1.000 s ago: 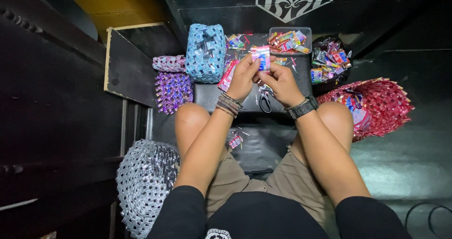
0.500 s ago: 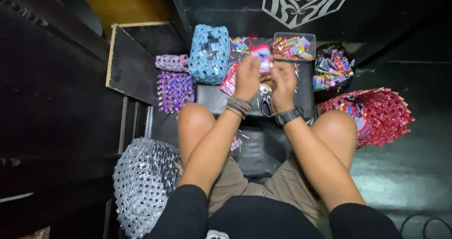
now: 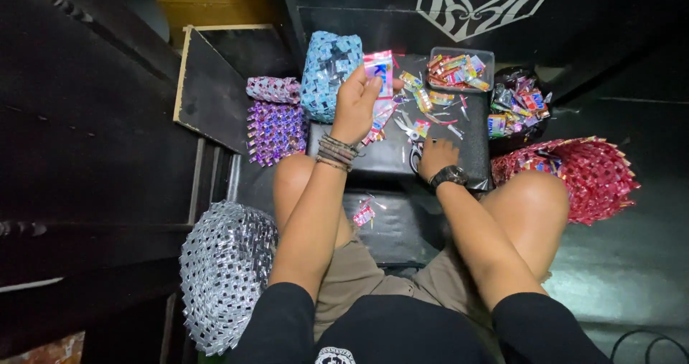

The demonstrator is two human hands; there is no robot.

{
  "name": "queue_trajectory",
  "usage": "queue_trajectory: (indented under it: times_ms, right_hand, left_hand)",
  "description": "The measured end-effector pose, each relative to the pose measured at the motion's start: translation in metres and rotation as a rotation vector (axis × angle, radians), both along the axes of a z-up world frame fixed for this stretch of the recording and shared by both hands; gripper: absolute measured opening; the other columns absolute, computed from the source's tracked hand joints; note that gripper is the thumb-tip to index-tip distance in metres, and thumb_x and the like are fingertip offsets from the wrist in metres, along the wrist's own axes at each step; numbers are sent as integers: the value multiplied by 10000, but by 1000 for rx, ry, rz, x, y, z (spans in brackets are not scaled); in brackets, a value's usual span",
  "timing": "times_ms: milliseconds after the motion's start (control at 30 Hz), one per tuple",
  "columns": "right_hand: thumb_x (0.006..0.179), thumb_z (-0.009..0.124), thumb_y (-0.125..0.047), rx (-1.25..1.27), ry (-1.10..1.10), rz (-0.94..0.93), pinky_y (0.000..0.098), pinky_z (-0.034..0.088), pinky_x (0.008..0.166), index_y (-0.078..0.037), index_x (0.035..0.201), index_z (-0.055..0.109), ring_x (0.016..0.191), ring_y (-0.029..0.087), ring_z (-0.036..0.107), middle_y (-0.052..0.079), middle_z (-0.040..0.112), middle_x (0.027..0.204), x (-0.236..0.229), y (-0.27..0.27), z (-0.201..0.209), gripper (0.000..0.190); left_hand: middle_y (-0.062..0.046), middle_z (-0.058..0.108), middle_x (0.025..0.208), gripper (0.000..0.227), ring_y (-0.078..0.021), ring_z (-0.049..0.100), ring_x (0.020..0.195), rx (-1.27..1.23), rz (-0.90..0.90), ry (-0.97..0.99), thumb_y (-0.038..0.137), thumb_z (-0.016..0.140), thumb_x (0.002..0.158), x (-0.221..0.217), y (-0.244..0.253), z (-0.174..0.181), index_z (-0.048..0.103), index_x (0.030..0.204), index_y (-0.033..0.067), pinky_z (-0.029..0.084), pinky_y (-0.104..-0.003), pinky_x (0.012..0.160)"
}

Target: The person folds candy wrappers and uses shears to trim them into uniform strips, then folds the strips into geometric links for a woven craft project.

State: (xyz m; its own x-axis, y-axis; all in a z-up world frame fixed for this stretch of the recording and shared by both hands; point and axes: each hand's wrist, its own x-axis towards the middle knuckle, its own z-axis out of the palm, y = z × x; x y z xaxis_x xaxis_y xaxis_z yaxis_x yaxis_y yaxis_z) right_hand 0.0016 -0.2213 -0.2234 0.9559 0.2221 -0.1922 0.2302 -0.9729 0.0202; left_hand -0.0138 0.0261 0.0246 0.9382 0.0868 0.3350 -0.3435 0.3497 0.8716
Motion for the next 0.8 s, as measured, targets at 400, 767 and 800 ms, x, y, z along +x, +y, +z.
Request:
queue_trajectory:
  times_ms: [400, 767, 800]
  right_hand:
    - [763, 763, -353, 5, 27, 27, 524, 498, 900, -71, 1494, 478, 1038, 423, 700, 236, 742, 1025, -6, -4, 37, 834]
    - [808, 760, -459, 441, 79, -130, 565, 534, 908, -92, 1366, 647, 1098, 453, 692, 225, 749, 1126, 2, 3, 130, 677]
    - [829, 765, -464, 546, 43, -159, 574, 536, 904, -102, 1342, 665, 1096, 459, 685, 217, 747, 1138, 4, 4, 143, 636]
  left_hand:
    - [38, 575, 667, 94, -18, 455, 653, 349, 84, -52, 78, 567, 1026, -36, 1, 61, 649, 979, 80, 409, -184, 601]
    - [-79, 753, 844, 154, -95, 661, 826, 248, 59, -8, 58, 597, 977, -22, 5, 32, 709, 1080, 31, 559, -309, 826]
    - [-73, 756, 785, 112, -83, 689, 764, 233, 59, -8, 97, 623, 980, -18, 5, 30, 713, 1017, 44, 570, -275, 771]
